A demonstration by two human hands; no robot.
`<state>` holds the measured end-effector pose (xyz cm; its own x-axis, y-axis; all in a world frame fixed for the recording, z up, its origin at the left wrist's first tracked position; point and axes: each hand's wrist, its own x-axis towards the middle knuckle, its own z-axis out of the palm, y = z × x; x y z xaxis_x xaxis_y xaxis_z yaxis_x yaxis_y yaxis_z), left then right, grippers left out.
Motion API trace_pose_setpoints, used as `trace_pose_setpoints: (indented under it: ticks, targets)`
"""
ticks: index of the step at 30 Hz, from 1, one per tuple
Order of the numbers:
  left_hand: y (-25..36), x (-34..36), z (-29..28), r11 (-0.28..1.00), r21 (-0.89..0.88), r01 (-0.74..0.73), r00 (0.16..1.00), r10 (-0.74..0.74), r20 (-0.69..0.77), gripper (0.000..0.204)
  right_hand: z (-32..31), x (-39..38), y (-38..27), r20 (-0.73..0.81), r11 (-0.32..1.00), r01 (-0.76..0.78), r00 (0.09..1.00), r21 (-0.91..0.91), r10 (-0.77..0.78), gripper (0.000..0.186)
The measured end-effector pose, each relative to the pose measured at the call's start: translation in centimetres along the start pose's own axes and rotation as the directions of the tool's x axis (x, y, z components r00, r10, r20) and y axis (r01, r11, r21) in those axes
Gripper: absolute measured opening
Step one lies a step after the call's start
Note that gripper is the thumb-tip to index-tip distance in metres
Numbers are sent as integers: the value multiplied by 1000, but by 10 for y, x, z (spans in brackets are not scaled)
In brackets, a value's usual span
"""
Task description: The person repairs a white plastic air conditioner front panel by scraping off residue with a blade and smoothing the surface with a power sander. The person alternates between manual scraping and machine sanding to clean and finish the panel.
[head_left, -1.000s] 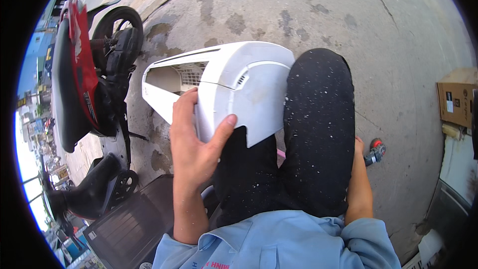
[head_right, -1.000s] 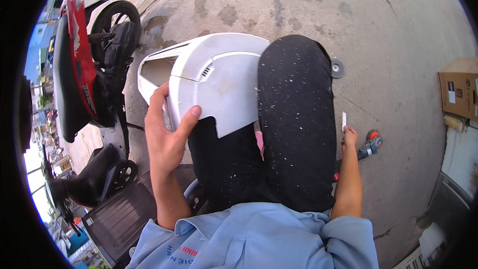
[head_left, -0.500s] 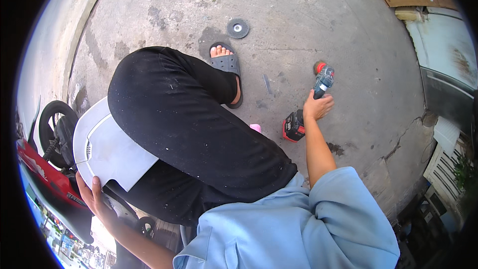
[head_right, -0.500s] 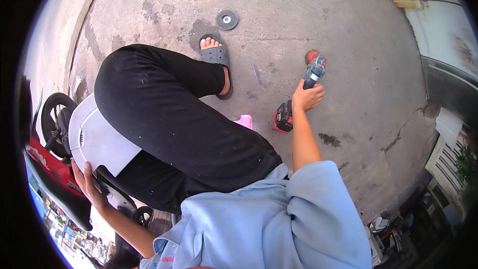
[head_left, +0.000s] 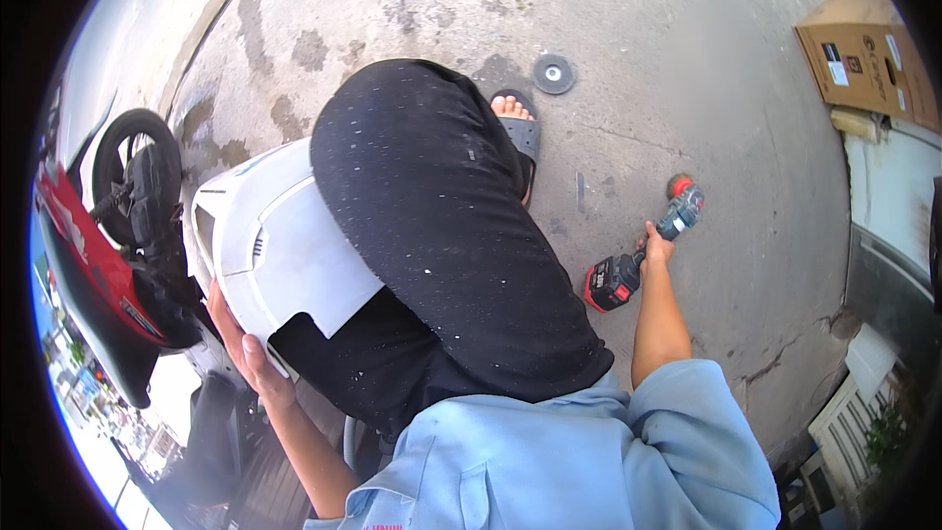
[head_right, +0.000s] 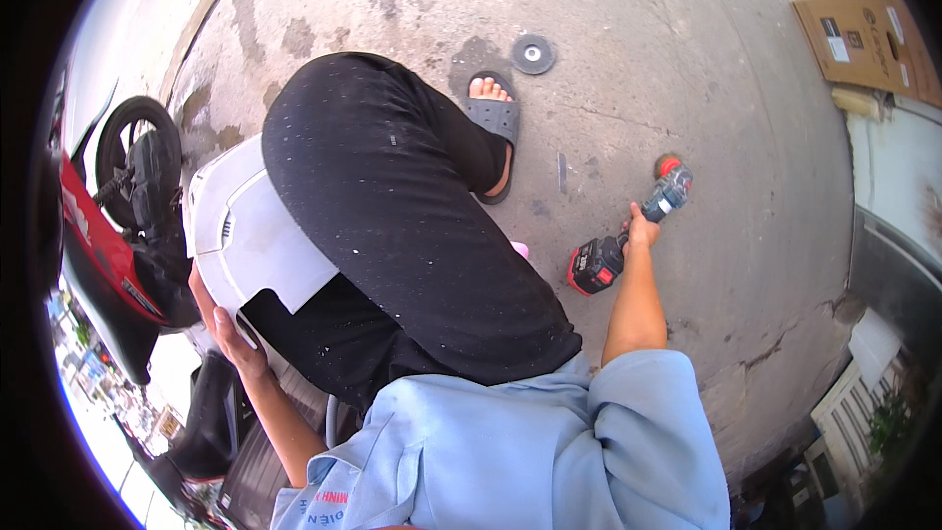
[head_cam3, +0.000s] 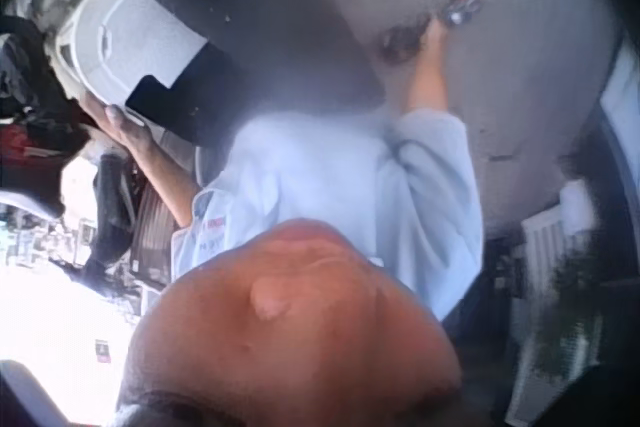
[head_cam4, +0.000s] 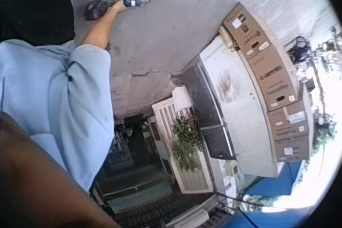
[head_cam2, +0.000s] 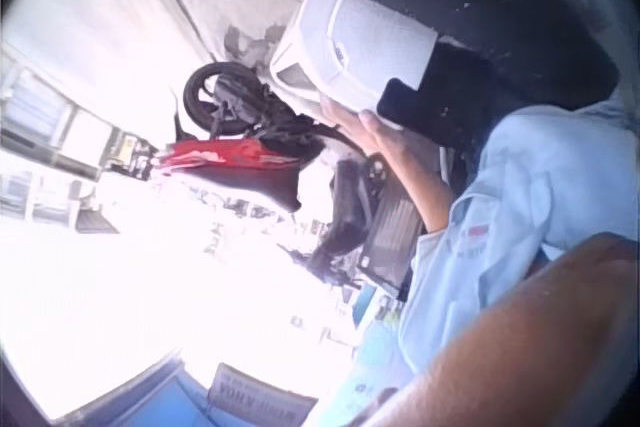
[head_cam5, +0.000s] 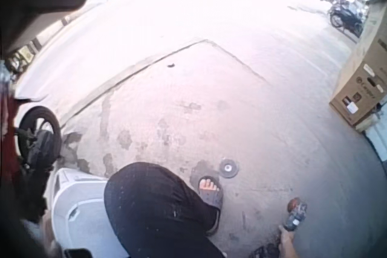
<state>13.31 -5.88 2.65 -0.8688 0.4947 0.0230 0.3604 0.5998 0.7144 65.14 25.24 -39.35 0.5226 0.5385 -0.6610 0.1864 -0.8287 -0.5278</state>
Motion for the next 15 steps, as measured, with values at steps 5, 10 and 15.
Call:
trace_pose_setpoints:
  ticks: [5,10,15]
  targets:
    - [20,11,6,996,40,-78,994,75,81,79,2,-59,-41,10,967,227,974,-118,-228,27]
    - [6,-6,3,990,127,-68,996,60,69,85,21,-212,-232,431,727,676,696,-124,-574,12]
    - [16,-7,10,984,164,-65,997,59,41,95,26,-444,-419,746,233,961,263,-148,-611,19]
